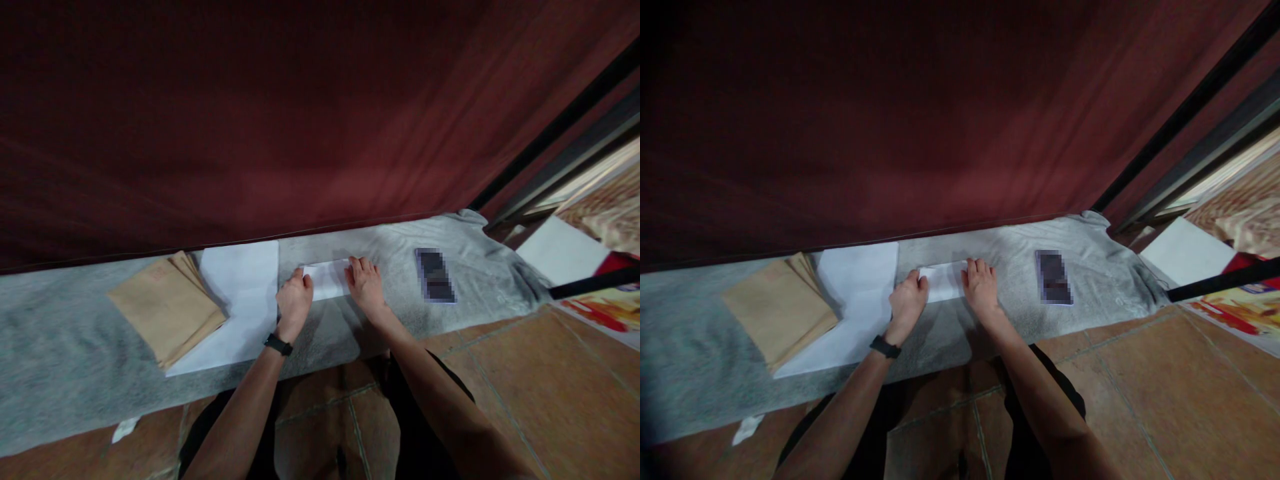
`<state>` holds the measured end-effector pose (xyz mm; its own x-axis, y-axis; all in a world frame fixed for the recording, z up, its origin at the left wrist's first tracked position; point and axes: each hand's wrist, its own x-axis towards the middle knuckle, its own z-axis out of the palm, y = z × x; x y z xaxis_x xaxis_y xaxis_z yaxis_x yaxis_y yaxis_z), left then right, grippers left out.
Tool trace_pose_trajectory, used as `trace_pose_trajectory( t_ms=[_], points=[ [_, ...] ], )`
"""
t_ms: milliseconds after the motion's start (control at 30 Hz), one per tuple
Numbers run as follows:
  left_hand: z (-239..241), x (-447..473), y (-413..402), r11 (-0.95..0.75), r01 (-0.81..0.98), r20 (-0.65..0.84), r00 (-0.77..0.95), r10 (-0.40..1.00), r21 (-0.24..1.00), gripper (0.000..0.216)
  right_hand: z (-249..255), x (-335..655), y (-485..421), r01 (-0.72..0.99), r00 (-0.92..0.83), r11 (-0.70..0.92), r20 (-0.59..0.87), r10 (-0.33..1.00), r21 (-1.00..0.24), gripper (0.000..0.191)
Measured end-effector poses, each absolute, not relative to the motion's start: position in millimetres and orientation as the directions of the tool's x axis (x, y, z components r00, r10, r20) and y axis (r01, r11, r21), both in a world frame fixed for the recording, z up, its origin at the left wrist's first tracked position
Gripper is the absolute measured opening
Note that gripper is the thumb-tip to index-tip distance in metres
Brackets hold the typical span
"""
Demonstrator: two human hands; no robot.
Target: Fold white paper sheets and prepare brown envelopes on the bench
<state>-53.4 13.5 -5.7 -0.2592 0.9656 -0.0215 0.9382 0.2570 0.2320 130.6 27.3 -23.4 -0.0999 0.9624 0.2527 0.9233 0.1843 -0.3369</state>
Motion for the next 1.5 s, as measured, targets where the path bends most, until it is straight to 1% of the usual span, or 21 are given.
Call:
trace_pose_trajectory(
  t_ms=[133, 200, 267, 467, 633, 733, 800, 867, 933, 967, 1100, 1167, 1267, 1367, 1500],
  points=[
    [-4.8, -53.0, 14.2, 0.265, 0.936, -0.017, -0.269, 0.963, 0.229, 0.036, -28.4, 118.4, 18.7, 0.831, -0.278, 0.390, 0.312, 0.909, -0.397, 0.044],
    [-4.2, -52.8, 14.7, 0.258, 0.938, -0.017, -0.261, 0.965, 0.230, 0.036, -33.1, 111.7, 13.5, 0.796, -0.361, 0.468, 0.318, 0.876, -0.384, 0.047],
    [-4.0, -52.5, 14.9, 0.242, 0.945, -0.015, -0.245, 0.969, 0.220, 0.036, -38.2, 107.4, 9.5, 0.793, -0.403, 0.496, 0.306, 0.863, -0.354, 0.050],
    [-6.5, -49.7, 14.5, 0.215, 0.963, -0.014, -0.215, 0.976, 0.166, 0.039, -48.8, 105.7, 5.9, 0.841, -0.400, 0.459, 0.243, 0.884, -0.287, 0.054],
    [-5.6, -49.0, 13.9, 0.216, 0.964, -0.025, -0.215, 0.976, 0.155, 0.039, -53.2, 103.2, 5.6, 0.863, -0.368, 0.427, 0.244, 0.897, -0.270, 0.053],
    [-2.8, -49.5, 11.8, 0.187, 0.971, 0.039, -0.195, 0.980, 0.148, 0.038, -54.4, 101.7, 5.3, 0.864, -0.361, 0.427, 0.264, 0.895, -0.266, 0.054],
    [-3.3, -46.6, 9.2, 0.095, 0.985, 0.139, -0.115, 0.984, 0.141, 0.040, -54.7, 101.7, 4.6, 0.868, -0.359, 0.428, 0.277, 0.891, -0.253, 0.054],
    [-8.3, -40.1, 5.8, -0.069, 0.988, 0.213, 0.037, 0.976, 0.142, 0.044, -54.9, 102.4, 3.7, 0.870, -0.372, 0.436, 0.277, 0.886, -0.229, 0.054],
    [-17.4, -31.5, 2.2, -0.218, 0.962, 0.218, 0.180, 0.959, 0.163, 0.050, -55.8, 103.3, 2.9, 0.871, -0.395, 0.449, 0.262, 0.881, -0.198, 0.056],
    [-22.7, -27.6, 0.6, -0.248, 0.952, 0.198, 0.212, 0.957, 0.179, 0.054, -56.5, 103.7, 2.8, 0.873, -0.402, 0.452, 0.255, 0.879, -0.183, 0.057],
    [-40.1, -21.2, -2.7, -0.201, 0.959, 0.137, 0.176, 0.975, 0.198, 0.064, -60.5, 104.8, 5.1, 0.878, -0.408, 0.451, 0.244, 0.880, -0.158, 0.060],
    [-44.8, -23.7, -2.8, -0.188, 0.963, 0.147, 0.161, 0.976, 0.193, 0.067, -62.0, 106.9, 8.0, 0.881, -0.396, 0.442, 0.249, 0.884, -0.166, 0.057],
    [-49.8, -29.9, -2.5, -0.176, 0.968, 0.180, 0.143, 0.973, 0.181, 0.068, -61.9, 114.5, 13.4, 0.905, -0.333, 0.384, 0.257, 0.907, -0.184, 0.054],
    [-53.7, -35.4, -2.5, -0.146, 0.974, 0.202, 0.109, 0.973, 0.175, 0.067, -60.1, 126.0, 18.4, 0.930, -0.269, 0.318, 0.248, 0.931, -0.186, 0.054],
    [-54.7, -41.0, -3.8, -0.096, 0.978, 0.195, 0.059, 0.979, 0.185, 0.066, -57.9, 141.5, 22.4, 0.948, -0.221, 0.261, 0.214, 0.952, -0.184, 0.055]
  ],
)
